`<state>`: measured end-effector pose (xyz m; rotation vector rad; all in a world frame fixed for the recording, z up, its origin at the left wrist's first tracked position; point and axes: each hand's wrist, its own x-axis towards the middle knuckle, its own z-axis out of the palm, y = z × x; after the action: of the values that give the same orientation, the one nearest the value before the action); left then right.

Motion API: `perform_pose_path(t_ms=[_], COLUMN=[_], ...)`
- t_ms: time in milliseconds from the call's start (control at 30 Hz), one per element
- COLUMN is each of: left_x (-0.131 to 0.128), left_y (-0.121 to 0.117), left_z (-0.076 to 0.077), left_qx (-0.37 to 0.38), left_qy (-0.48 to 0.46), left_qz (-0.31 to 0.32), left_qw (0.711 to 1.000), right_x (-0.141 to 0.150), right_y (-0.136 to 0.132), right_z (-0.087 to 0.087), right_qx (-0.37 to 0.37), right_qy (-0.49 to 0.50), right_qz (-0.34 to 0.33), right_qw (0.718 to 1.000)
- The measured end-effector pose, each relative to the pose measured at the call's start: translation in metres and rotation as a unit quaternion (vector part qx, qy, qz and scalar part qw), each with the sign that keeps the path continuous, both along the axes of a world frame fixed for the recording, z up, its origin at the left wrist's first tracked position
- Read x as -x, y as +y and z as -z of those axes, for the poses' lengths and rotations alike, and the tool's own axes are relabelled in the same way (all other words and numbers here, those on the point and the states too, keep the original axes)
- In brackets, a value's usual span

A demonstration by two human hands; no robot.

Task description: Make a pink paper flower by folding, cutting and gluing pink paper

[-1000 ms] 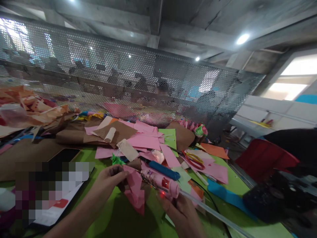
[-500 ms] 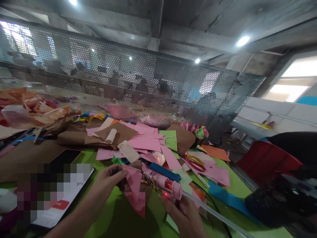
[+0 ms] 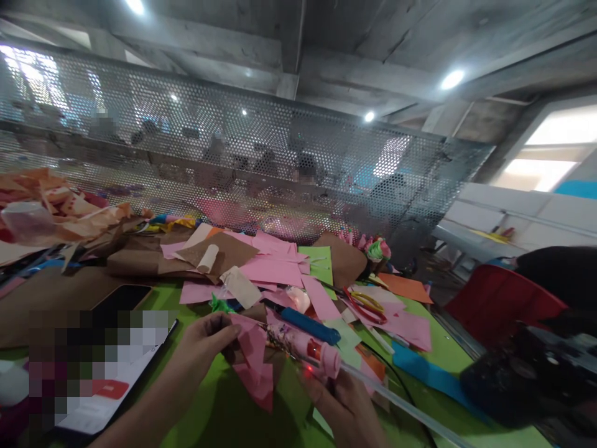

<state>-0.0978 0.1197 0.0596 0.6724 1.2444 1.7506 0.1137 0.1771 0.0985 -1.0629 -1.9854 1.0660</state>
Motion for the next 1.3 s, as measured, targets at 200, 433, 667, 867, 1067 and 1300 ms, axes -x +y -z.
perform_pose_path(t_ms=[200, 433, 667, 867, 1067, 1300], left_x=[0.002, 0.0, -0.001, -0.001, -0.003, -0.002], left_y=[-0.001, -0.002, -0.002, -0.001, -0.001, -0.001], left_z=[-0.002, -0.003, -0.003, -0.002, -0.001, -0.002], left_qx=[0.001, -0.004, -0.007, -0.009, -0.019, -0.019], left_qy=[0.002, -0.002, 0.001, 0.002, 0.016, -0.001], left_qz=[-0.012, -0.024, -0.036, -0.031, -0.032, -0.035], left_qw=[1.0, 1.0, 0.999, 0.999, 0.999, 0.999], right_x=[0.002, -0.004, -0.005, -0.005, -0.004, -0.004], right_y=[0.0, 0.003, 0.008, 0.011, 0.005, 0.008], right_z=[-0.002, 0.011, 0.02, 0.022, 0.015, 0.015], right_qx=[0.04, 0.055, 0.042, 0.042, 0.062, 0.075], right_qy=[0.062, 0.07, 0.089, 0.079, 0.069, 0.085], right_qz=[-0.015, 0.011, -0.004, -0.02, -0.013, -0.017], right_qw=[0.997, 0.996, 0.995, 0.996, 0.996, 0.993])
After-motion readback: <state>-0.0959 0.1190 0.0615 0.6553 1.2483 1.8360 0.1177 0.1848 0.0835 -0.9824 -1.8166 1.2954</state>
